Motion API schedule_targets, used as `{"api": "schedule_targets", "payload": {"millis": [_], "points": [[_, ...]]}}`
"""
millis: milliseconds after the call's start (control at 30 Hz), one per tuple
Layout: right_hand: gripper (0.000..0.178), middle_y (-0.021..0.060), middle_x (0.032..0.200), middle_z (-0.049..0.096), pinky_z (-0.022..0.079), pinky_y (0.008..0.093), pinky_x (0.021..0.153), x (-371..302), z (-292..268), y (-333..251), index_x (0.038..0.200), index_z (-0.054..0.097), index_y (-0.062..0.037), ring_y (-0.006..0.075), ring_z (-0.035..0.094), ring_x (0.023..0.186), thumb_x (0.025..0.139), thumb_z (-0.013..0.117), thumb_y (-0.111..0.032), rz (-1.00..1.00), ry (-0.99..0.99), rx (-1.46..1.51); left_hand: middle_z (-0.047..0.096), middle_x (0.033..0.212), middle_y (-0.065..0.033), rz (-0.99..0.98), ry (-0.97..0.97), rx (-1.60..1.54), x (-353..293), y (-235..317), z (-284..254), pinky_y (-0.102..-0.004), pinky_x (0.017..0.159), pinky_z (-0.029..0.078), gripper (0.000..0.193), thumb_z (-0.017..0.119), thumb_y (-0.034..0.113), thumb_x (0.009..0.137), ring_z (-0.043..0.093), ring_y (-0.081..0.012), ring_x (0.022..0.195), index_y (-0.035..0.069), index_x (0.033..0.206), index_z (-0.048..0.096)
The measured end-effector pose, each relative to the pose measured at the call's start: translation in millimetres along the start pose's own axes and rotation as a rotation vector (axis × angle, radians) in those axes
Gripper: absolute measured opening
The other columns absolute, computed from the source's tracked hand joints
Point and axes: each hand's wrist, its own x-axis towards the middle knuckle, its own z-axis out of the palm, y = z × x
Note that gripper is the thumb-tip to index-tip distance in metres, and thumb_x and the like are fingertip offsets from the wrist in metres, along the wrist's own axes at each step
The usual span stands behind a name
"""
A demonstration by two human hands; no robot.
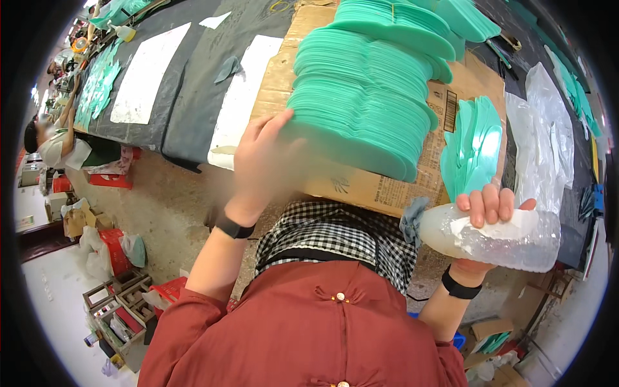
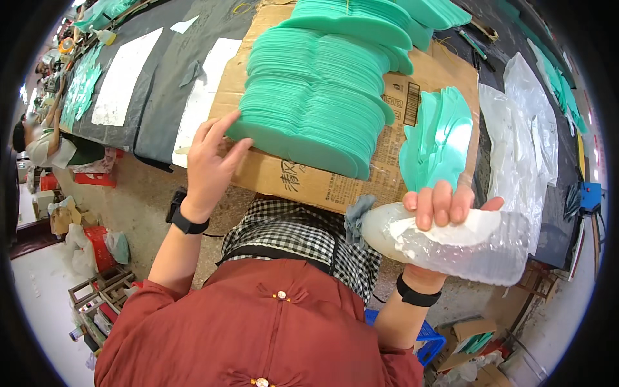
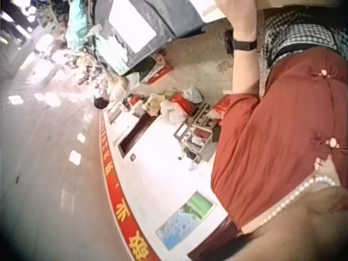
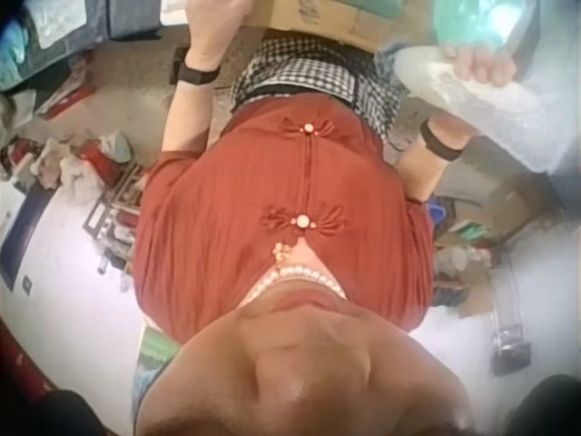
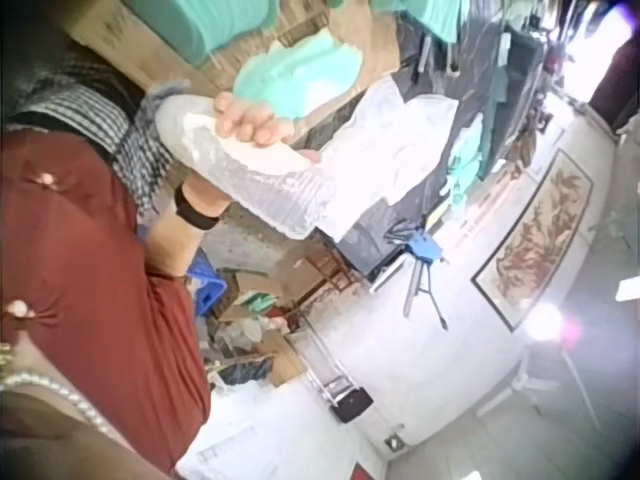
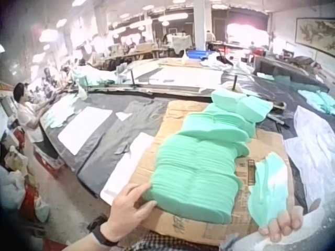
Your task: The person is applying a liquid adhesive from a bottle to green foam shoe components on a workbench.
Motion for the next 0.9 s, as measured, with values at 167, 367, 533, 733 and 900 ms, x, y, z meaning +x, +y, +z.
{"api": "schedule_targets", "payload": {"millis": [167,367,533,733,900], "points": [[0.063,0.0052,0.078,0.052,0.038,0.0506,0.102,6,12,-10,0.083,0.061,-0.0112,0.0242,0.055,0.077,0.109,0.026,-0.056,-0.098,-0.086,-0.070,0.065,0.108,-0.0056,0.054,0.028,-0.186,5,-7,-39,-0.0260,0.073,0.054,0.032,0.072,0.000,0.091,0.063,-0.0124,0.087,0.005,0.122,0.070],[0.058,0.0111,0.087,0.064,0.022,0.0588,0.122,12,39,-14,0.082,0.060,-0.0107,0.0289,0.061,0.089,0.110,0.028,-0.050,-0.223,-0.062,-0.166,0.070,0.095,-0.0036,-0.528,-0.354,-0.989,14,-1,-72,-0.0218,0.063,0.051,0.029,0.070,0.007,0.095,0.062,-0.0077,0.076,-0.002,0.122,0.069],[0.059,0.0100,0.079,0.064,0.028,0.0535,0.116,25,53,7,0.091,0.058,-0.0114,0.0274,0.060,0.083,0.110,0.021,-0.054,-0.057,-0.316,-0.361,0.070,0.097,-0.0032,-0.531,-0.552,-0.890,-2,-17,-70,-0.0227,0.062,0.051,0.029,0.070,0.010,0.095,0.062,-0.0082,0.075,-0.002,0.121,0.070],[0.065,0.0092,0.080,0.066,0.037,0.0436,0.097,36,53,28,0.091,0.058,-0.0121,0.0252,0.060,0.079,0.109,0.016,-0.058,-0.100,-0.329,-0.376,0.066,0.092,-0.0040,-0.461,-0.648,-0.678,4,-20,-64,-0.0248,0.063,0.050,0.025,0.070,0.010,0.092,0.062,-0.0107,0.076,0.000,0.115,0.073],[0.065,0.0078,0.077,0.066,0.036,0.0426,0.089,41,53,62,0.089,0.063,-0.0109,0.0233,0.057,0.075,0.108,0.023,-0.059,-0.006,-0.354,-0.466,0.063,0.090,-0.0095,-0.162,-0.268,-0.130,-15,-6,-29,-0.0329,0.069,0.050,0.027,0.072,0.009,0.086,0.060,-0.0194,0.077,0.007,0.113,0.072]]}}
